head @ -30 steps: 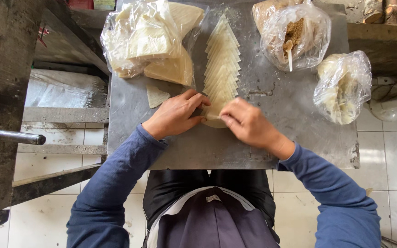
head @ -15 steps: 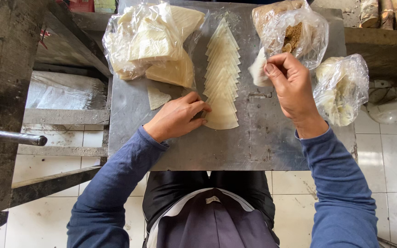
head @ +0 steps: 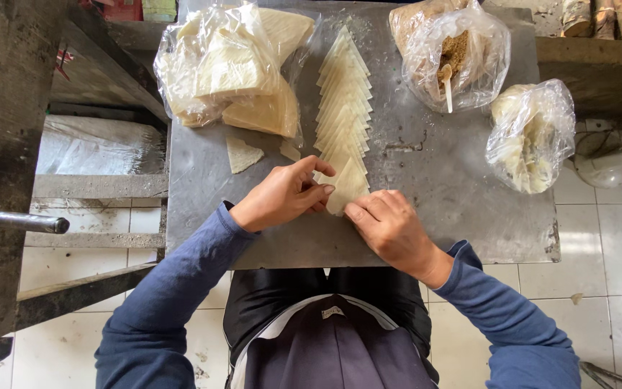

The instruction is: The person places a brown filling onto thin triangular wrappers using a small plastic spoon, then folds and seals each wrapper into a cone shape. The finished cones are stacked on the metal table.

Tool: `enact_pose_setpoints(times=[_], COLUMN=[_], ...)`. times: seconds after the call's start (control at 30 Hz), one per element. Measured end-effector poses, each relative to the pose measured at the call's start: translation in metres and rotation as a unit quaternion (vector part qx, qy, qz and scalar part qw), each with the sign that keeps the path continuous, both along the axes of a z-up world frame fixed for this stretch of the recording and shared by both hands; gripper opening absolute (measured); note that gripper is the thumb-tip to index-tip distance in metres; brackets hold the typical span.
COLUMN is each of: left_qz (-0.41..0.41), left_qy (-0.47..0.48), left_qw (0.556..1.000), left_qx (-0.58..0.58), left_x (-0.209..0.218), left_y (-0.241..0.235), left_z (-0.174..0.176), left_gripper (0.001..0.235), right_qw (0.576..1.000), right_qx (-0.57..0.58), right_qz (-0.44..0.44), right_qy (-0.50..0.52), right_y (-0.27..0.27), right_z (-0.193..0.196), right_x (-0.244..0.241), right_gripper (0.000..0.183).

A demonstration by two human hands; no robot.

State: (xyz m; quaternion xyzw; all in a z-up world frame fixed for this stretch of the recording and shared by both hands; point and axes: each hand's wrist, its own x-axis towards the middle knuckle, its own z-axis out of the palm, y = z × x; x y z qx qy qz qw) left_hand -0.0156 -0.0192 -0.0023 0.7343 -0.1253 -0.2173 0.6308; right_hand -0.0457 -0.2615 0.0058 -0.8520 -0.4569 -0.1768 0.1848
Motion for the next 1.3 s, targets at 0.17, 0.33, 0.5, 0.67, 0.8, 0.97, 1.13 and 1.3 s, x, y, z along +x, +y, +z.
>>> enact_pose_setpoints(times=[0.17,0.33,0.5,0.67,0.8,0.97,1.13,1.3], left_qz=[-0.002,-0.013,-0.022,-0.005,-0.008,0.0,-0.023,-0.037], left_qy=[-0.038,-0.076,-0.071,-0.087,-0.107,-0.089,-0.047,-0.073], left_qw=[0.997,0.992,0.994,0.993,0.992,0.992,0.991,0.993], left_qx=[0.067,0.103,0.075,0.084,0.067,0.095,0.123,0.085], left_x=[-0.002,-0.001,-0.002,-0.004,-0.006,-0.006,-0.008,-0.009], left_y=[0.0,-0.002,0.0,0.002,-0.001,-0.005,-0.004,-0.004], left_z=[0.0,0.001,-0.002,-0.001,0.0,0.007,0.014,0.015], left_gripper=[0.04,0.041,0.031,0.027,0.027,0.03,0.039,0.036], right_qw=[1.0,0.997,0.953,0.944,0.949,0.94,0.943,0.934], right_qx=[0.009,0.069,-0.01,0.009,0.073,0.075,0.095,0.197], right_qz=[0.005,-0.001,-0.303,-0.328,-0.303,-0.331,-0.318,-0.296], right_qy=[0.004,0.018,0.003,0.032,0.044,-0.023,-0.011,0.045], right_y=[0.001,-0.024,-0.077,-0.091,-0.092,-0.096,-0.091,-0.093], right_z=[0.002,0.006,0.009,-0.016,-0.027,-0.025,-0.03,-0.037], right_x=[0.0,0.022,0.106,0.144,0.146,0.15,0.155,0.161], right_gripper=[0.027,0.032,0.015,0.028,0.02,0.015,0.012,0.008])
